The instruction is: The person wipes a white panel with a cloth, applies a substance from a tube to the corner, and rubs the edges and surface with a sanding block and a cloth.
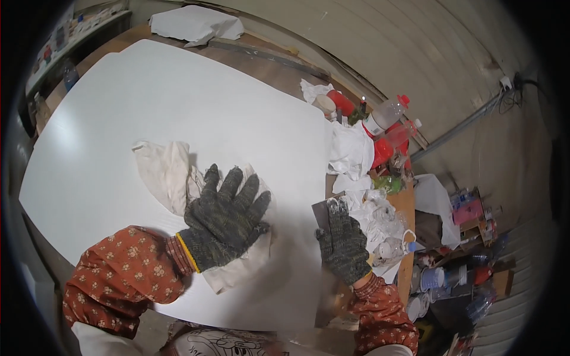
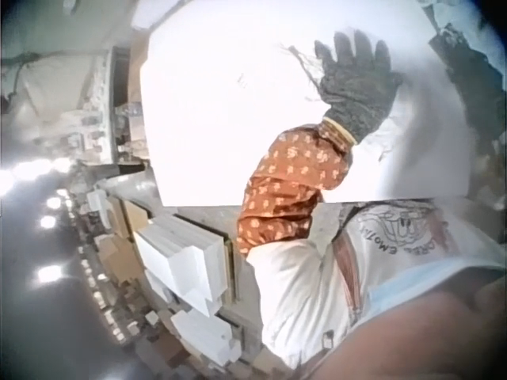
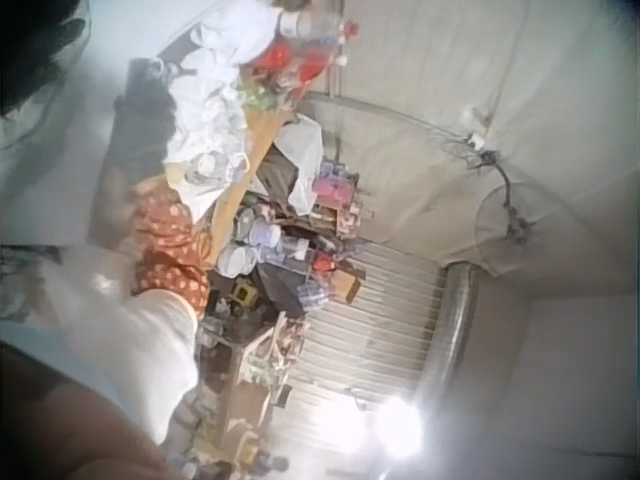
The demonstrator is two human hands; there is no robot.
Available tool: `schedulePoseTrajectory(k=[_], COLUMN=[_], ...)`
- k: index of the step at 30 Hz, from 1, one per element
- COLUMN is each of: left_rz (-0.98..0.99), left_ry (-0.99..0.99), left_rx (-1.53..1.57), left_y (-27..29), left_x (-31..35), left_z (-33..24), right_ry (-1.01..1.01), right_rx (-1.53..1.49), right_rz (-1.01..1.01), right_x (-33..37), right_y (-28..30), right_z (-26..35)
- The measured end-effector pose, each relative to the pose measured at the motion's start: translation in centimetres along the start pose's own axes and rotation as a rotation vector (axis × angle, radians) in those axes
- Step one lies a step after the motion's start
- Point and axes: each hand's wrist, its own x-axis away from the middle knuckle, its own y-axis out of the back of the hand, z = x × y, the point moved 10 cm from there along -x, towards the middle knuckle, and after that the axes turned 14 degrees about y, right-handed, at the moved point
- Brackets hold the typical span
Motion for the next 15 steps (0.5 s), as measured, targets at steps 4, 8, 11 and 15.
schedulePoseTrajectory(k=[4, 8, 11, 15], left_rz=[0.097, 0.03, 0.098, 0.05], left_ry=[0.035, -0.001, -0.036, -0.028], left_rx=[-0.049, -0.016, 0.005, 0.007], left_y=[-0.3, 0.0, 0.0, 0.0], left_x=[0.6, 0.1, -0.4, 0.7], left_z=[1.4, 0.6, -0.6, 0.5], right_ry=[-0.144, -0.151, -0.153, -0.176], right_rx=[-0.06, -0.126, 0.042, 0.031], right_rz=[0.304, 0.296, 0.319, 0.275], right_x=[-7.8, -14.4, -16.5, -17.9], right_y=[-5.4, -13.6, -20.2, -19.1], right_z=[-5.0, -15.3, -23.6, -20.7])
